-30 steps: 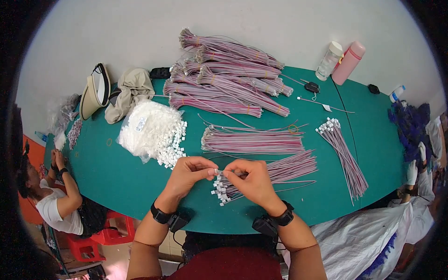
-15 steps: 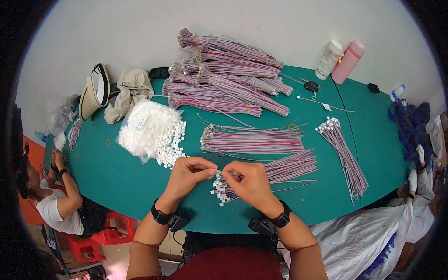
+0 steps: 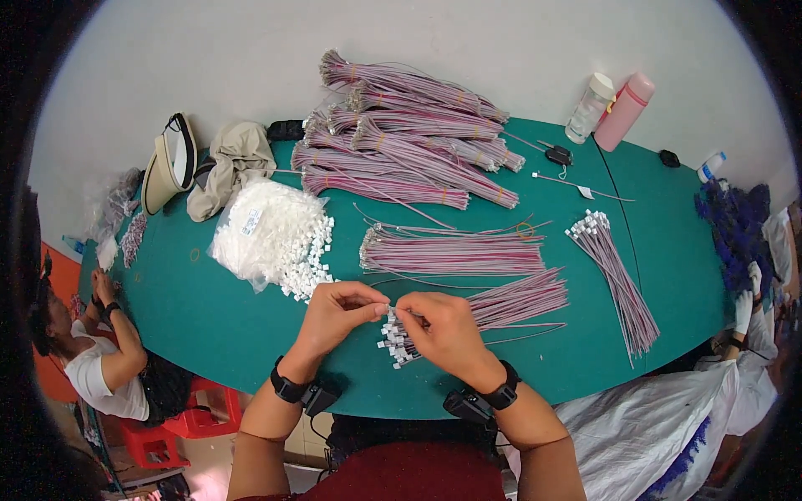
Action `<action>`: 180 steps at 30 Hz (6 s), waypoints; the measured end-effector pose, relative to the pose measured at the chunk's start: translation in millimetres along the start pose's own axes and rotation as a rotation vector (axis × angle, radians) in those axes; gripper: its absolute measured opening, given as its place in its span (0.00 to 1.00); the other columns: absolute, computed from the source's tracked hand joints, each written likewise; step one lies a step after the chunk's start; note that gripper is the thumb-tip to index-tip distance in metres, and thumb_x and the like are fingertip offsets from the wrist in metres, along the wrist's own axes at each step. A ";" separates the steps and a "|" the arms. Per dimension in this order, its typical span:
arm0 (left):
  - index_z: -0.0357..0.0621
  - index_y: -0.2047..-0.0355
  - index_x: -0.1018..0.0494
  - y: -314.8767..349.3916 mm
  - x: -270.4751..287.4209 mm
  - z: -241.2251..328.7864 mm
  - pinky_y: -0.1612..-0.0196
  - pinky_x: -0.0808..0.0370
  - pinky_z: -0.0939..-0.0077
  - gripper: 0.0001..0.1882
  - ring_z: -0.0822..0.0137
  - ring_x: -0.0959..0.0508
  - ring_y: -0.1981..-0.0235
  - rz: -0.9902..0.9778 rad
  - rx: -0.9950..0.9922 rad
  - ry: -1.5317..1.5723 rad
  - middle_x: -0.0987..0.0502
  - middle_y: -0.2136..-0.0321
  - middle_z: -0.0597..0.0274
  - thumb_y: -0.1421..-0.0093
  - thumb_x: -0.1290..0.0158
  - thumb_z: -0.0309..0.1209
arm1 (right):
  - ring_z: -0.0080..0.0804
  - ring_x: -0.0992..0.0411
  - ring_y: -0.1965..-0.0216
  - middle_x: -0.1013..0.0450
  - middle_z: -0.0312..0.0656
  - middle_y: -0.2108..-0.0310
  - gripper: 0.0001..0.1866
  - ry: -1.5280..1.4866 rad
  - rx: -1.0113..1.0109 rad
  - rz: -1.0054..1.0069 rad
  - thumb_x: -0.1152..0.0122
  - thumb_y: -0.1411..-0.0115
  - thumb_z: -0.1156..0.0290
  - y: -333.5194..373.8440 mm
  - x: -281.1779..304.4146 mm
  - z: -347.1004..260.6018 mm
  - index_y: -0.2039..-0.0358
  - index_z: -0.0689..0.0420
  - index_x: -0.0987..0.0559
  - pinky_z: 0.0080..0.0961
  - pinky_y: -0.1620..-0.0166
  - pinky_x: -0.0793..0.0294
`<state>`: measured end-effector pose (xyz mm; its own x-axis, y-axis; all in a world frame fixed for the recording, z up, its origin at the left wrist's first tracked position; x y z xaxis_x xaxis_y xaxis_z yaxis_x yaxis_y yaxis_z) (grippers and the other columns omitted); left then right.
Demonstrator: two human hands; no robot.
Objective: The person assembles electronic components by hand, picking up a wire and a connector, fitting the connector onto the end of the wire, and placing the completed assembly onto the table.
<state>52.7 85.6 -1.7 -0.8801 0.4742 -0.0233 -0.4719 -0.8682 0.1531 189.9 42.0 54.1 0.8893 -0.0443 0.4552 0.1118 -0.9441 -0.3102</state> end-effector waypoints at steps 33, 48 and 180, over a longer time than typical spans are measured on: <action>0.36 0.65 0.20 -2.4 -5.4 -5.0 0.62 0.23 0.84 0.06 0.77 0.20 0.68 -0.020 0.020 0.076 0.18 0.70 0.64 0.43 0.39 0.22 | 0.31 0.28 0.80 0.26 0.43 0.78 0.03 -0.109 -0.050 -0.025 0.39 0.42 0.78 0.1 -2.2 3.8 0.67 0.61 0.22 0.26 0.77 0.32; 0.35 0.64 0.21 -4.0 -8.0 -10.5 0.63 0.24 0.83 0.06 0.77 0.21 0.69 -0.089 0.029 0.121 0.19 0.70 0.63 0.43 0.39 0.22 | 0.31 0.31 0.83 0.27 0.43 0.79 0.01 -0.035 -0.014 0.005 0.39 0.43 0.79 1.0 -6.0 2.0 0.69 0.61 0.22 0.26 0.79 0.35; 0.33 0.59 0.22 -3.4 -10.8 -11.2 0.61 0.22 0.79 0.09 0.72 0.20 0.67 -0.074 0.045 0.242 0.18 0.67 0.59 0.39 0.43 0.24 | 0.20 0.23 0.71 0.22 0.38 0.74 0.03 -0.292 -0.231 -0.019 0.40 0.40 0.81 2.3 -5.9 24.6 0.65 0.65 0.21 0.17 0.69 0.24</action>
<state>63.3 81.7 -13.0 -0.8329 0.4826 -0.2710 -0.5372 -0.8226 0.1862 195.9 48.2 30.2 0.9808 0.0379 0.1912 0.0564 -0.9942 -0.0921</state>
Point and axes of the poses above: each hand's wrist, its own y-axis away from the middle knuckle, its own x-axis out of the back of the hand, z = x × y, the point moved 10 cm from there along -y, towards the middle knuckle
